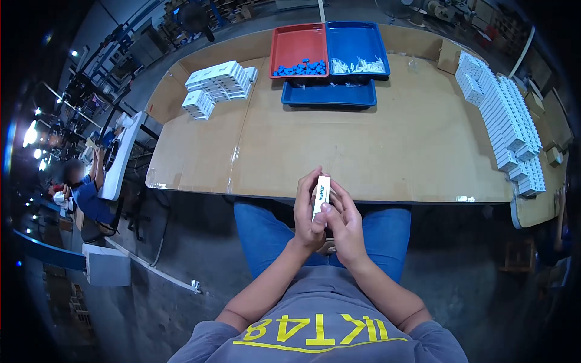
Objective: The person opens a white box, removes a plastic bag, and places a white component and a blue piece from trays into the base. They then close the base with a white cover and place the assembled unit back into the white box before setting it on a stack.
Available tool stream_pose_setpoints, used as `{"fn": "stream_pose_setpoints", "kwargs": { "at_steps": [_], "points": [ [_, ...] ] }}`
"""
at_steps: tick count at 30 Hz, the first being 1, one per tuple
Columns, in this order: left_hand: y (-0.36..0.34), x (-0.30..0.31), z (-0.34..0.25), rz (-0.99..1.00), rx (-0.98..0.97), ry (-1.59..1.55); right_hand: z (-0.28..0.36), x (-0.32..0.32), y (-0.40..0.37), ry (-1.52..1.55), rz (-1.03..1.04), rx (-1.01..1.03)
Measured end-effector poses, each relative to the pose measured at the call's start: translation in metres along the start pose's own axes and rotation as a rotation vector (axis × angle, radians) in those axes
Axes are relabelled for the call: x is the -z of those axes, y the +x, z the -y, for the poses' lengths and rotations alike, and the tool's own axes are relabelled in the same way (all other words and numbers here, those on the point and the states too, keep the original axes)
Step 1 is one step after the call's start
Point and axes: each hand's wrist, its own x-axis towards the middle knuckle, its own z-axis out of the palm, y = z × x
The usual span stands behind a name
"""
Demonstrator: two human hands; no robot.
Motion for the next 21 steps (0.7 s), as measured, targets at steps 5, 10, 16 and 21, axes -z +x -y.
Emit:
{"fn": "stream_pose_setpoints", "kwargs": {
  "at_steps": [5, 10, 16, 21],
  "points": [
    [-0.006, -0.007, -0.013, -0.039, -0.074, 0.047, 0.003, -0.003, -0.016, -0.112, 0.048, 0.076],
    [-0.015, -0.014, -0.019, -0.081, -0.051, -0.024, 0.009, -0.004, -0.025, -0.329, 0.04, 0.222],
    [-0.019, -0.019, -0.026, -0.088, -0.05, -0.065, 0.008, 0.005, -0.031, -0.379, 0.03, 0.276],
    [-0.028, -0.022, -0.028, -0.085, -0.026, -0.067, 0.006, 0.006, -0.037, -0.364, 0.013, 0.277]
  ]
}}
